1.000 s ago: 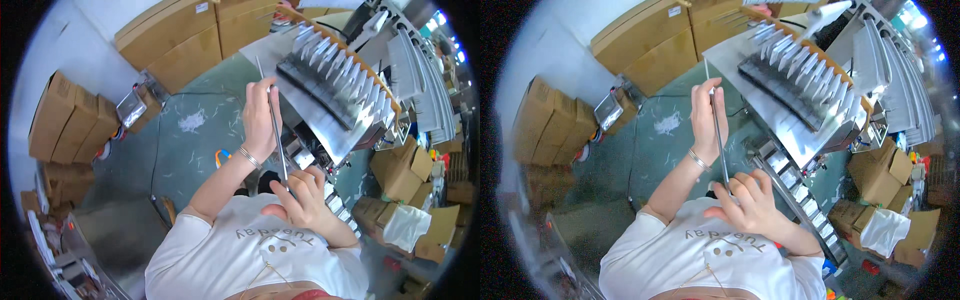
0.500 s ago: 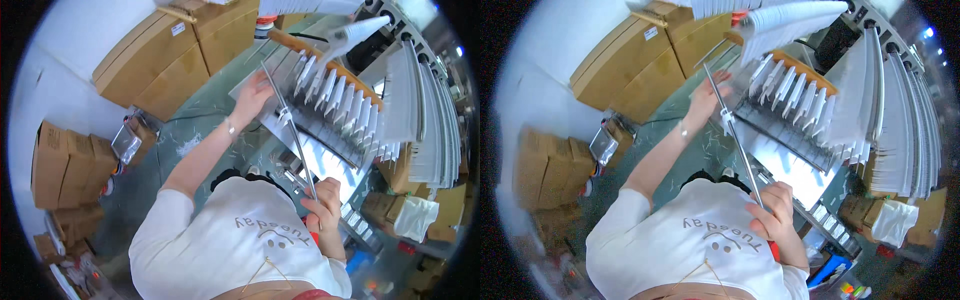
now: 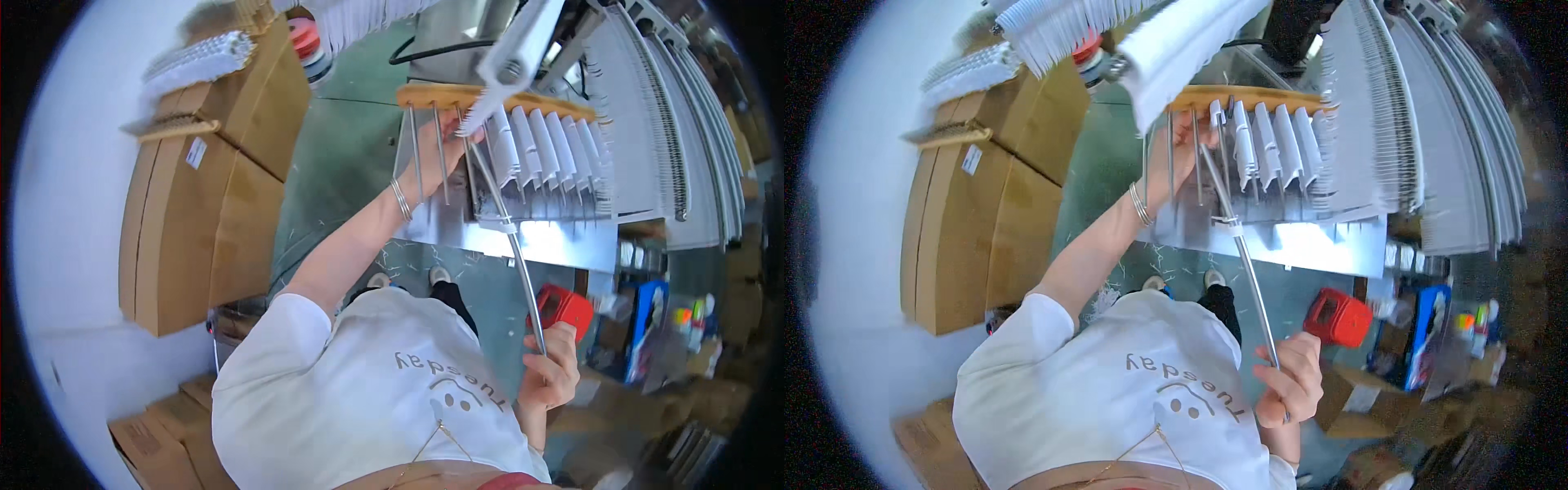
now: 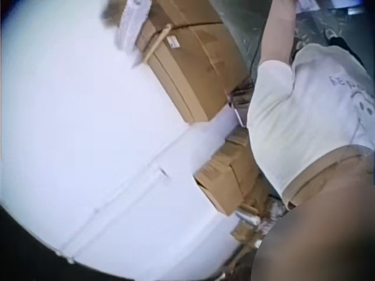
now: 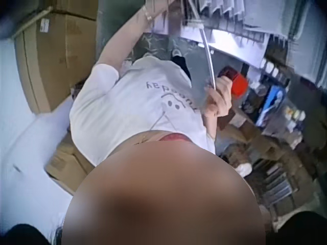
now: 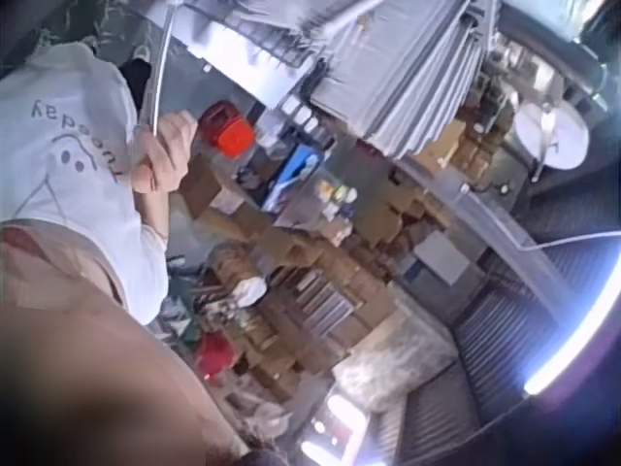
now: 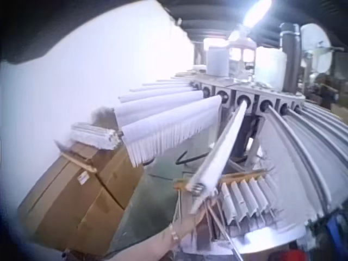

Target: Placing and removing plastic tube components from an industrial rotating assembly machine.

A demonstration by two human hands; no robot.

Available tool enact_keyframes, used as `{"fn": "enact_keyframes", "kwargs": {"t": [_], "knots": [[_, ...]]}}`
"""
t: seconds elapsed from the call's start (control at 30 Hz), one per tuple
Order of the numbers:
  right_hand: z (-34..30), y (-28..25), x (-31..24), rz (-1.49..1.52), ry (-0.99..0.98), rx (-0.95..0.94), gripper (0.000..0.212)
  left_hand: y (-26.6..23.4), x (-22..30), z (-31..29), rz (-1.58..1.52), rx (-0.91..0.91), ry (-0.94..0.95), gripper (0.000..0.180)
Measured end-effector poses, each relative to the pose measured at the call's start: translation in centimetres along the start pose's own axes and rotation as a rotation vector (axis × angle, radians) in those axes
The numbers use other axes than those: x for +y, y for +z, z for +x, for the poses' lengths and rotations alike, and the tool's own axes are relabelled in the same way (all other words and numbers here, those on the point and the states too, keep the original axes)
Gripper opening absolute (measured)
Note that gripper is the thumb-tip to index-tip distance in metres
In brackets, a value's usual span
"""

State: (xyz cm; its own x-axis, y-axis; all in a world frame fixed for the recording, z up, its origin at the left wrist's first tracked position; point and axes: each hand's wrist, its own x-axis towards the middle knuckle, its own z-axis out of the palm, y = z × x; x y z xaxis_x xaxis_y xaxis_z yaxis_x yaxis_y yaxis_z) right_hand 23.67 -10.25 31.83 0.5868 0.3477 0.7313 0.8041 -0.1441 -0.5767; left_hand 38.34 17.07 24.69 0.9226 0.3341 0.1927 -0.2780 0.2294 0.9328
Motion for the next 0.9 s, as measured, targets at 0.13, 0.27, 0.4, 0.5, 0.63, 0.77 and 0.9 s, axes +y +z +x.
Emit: {"fn": "enact_keyframes", "kwargs": {"t": [0.13,0.27,0.4,0.5,0.63,0.77,0.9], "knots": [[-1.0,3.4,-3.3,-0.122,0.116,0.121,0.050,-1.0,-0.8,0.2,0.121,-0.033,0.123,0.033],[-0.8,5.3,-4.8,-0.203,0.178,0.119,0.049,-1.1,1.3,-1.0,0.076,-0.102,-0.018,0.032],[-0.3,6.6,-4.2,-0.222,0.299,0.152,0.047,-1.7,1.1,-2.8,0.104,-0.154,0.056,0.038],[-1.3,6.6,-3.5,-0.098,0.325,0.229,0.050,-1.6,1.9,-4.3,-0.043,-0.222,-0.016,0.036],[-3.0,6.4,-2.8,-0.082,0.254,0.231,0.055,-1.5,2.4,-4.9,-0.033,-0.241,-0.020,0.035],[-4.9,6.9,-2.0,0.001,0.335,0.297,0.058,-0.9,2.9,-6.7,-0.057,-0.250,-0.110,0.034],[-7.9,6.8,-1.7,0.098,0.405,0.370,0.059,-0.5,2.1,-9.7,0.149,-0.345,-0.024,0.032]]}}
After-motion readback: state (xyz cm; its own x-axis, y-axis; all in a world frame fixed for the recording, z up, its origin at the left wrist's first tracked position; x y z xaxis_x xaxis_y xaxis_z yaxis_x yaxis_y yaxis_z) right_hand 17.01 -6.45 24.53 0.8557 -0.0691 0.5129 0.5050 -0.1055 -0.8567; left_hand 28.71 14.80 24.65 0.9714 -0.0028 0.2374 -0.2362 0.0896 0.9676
